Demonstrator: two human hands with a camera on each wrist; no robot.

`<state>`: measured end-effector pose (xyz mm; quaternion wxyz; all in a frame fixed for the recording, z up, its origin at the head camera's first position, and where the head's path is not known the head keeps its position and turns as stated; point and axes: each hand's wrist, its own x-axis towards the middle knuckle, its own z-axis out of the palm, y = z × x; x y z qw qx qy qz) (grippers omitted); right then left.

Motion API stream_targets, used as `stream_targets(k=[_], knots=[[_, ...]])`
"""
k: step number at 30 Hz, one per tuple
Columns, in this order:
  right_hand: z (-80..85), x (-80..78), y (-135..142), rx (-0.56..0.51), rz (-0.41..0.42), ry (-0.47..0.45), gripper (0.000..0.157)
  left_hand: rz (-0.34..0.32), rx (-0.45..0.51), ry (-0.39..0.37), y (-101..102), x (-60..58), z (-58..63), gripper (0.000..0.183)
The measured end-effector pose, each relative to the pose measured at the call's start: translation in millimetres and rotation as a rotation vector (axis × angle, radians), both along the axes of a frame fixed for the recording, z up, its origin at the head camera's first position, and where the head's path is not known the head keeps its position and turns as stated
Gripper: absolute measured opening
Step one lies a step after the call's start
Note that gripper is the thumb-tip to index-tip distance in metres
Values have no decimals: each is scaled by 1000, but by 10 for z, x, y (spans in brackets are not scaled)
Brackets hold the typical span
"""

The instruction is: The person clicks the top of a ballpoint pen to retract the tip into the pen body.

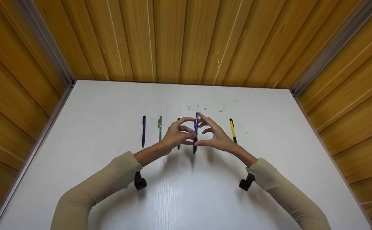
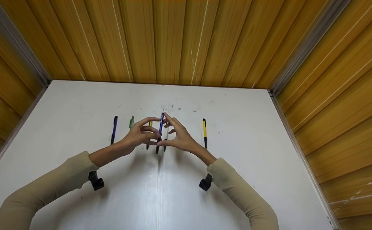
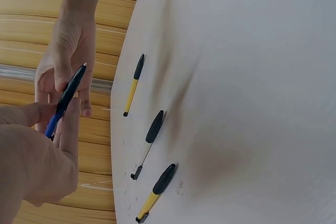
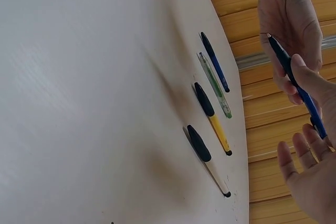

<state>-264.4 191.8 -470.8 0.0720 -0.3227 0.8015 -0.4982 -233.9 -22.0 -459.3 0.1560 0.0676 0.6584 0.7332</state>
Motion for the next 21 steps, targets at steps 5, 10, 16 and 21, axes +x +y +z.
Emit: stream_targets(k=[5,10,16,21], knots=[[-7,5,-3,9,-14,11,107,-5,-2,35,13,3,-28,60],[-27,-2,-9,0,-11,10,109,-8,-14,72,25,1,-45,60],[-55,-11,-10,11,-10,25,110,1,-19,62,46,-1,-50,65],[-54,-10,4,29,-14,31,109,2,-27,56,58,-9,-60,66]])
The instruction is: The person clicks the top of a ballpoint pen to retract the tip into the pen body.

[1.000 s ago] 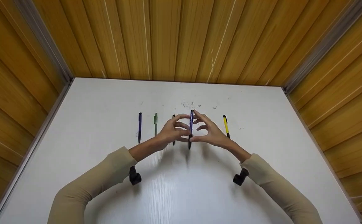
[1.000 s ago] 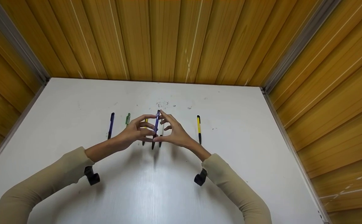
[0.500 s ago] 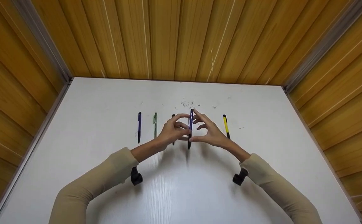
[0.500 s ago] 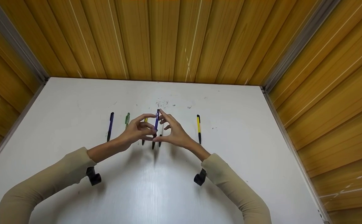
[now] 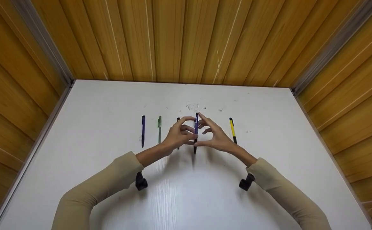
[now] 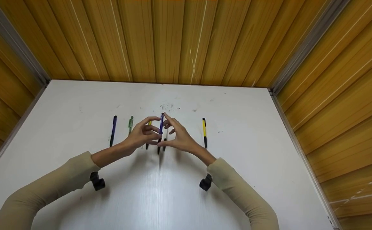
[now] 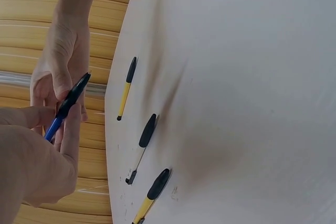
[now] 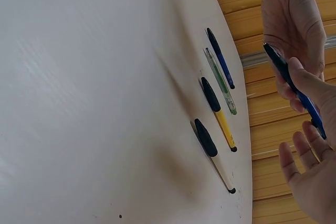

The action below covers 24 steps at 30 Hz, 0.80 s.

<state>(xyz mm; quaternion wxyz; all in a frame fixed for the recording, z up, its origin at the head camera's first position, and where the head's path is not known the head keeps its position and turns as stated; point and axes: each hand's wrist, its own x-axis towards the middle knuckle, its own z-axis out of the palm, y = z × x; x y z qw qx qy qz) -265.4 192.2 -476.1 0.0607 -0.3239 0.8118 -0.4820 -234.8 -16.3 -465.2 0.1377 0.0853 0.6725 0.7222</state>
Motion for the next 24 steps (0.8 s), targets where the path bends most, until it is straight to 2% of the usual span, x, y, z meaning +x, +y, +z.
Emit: stream_targets(k=[10,17,24], knots=[[-42,-3,5,-24,1,-22,108,-9,-20,-8,-8,-3,-44,72],[-25,-26,5,-8,18,-34,109,-21,15,-27,-39,-1,-35,82],[-11,-26,19,-5,55,-56,106,-36,26,-55,-80,18,-32,80]])
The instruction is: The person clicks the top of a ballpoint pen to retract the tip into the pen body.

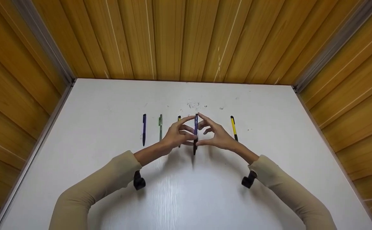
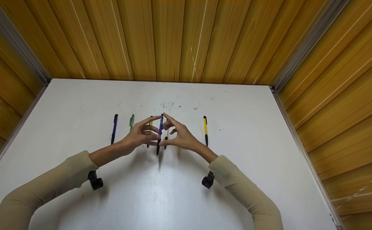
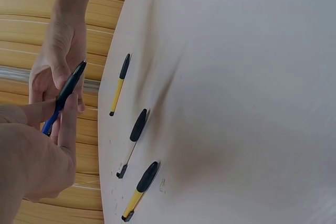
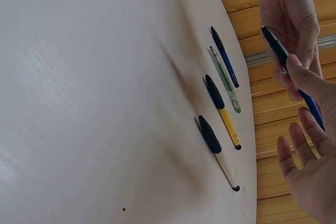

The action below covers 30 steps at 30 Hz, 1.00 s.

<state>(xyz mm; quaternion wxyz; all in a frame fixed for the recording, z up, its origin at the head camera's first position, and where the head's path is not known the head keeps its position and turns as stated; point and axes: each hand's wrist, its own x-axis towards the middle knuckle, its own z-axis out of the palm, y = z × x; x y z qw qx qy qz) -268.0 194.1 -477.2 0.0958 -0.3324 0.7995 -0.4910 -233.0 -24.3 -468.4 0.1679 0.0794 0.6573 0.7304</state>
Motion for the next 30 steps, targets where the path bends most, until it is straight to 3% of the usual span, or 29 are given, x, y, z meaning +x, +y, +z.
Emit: stream_targets(k=[19,30], knots=[[50,48,-9,14,-5,-13,107,12,-1,-34,37,7,-3,82],[344,224,-96,11,25,-26,105,17,-9,-24,29,43,16,80]])
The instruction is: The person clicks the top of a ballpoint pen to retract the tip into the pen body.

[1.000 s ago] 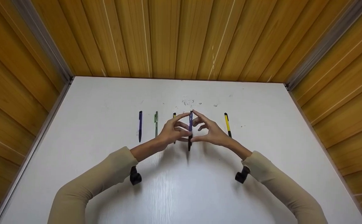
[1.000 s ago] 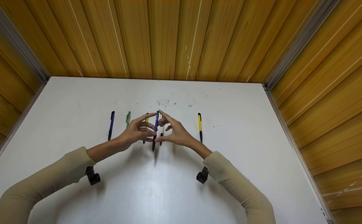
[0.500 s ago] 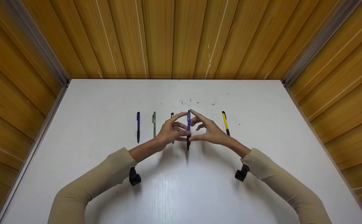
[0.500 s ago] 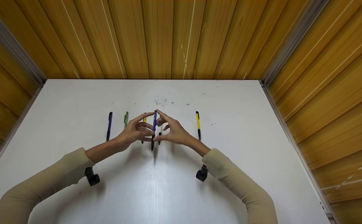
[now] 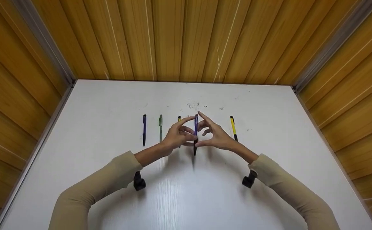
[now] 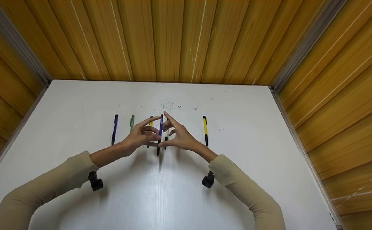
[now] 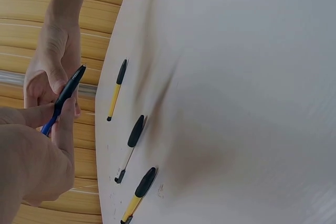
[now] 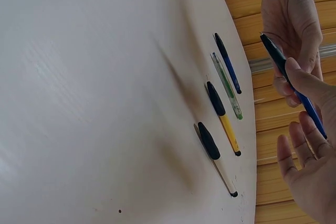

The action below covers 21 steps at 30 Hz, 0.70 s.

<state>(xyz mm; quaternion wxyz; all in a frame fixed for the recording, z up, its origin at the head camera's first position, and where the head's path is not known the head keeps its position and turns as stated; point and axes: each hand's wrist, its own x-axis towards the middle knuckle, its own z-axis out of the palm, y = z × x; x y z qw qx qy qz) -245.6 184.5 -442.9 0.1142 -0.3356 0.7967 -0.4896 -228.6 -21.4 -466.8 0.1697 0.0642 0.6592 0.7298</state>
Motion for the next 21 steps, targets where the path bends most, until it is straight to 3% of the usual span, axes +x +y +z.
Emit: stream_targets(k=[10,21], knots=[[-7,22,-21,-38,-37,-6,100,66,37,-74,47,-2,41,80],[48,38,-60,-48,-107,38,96,95,34,-58,69,-13,99,78]])
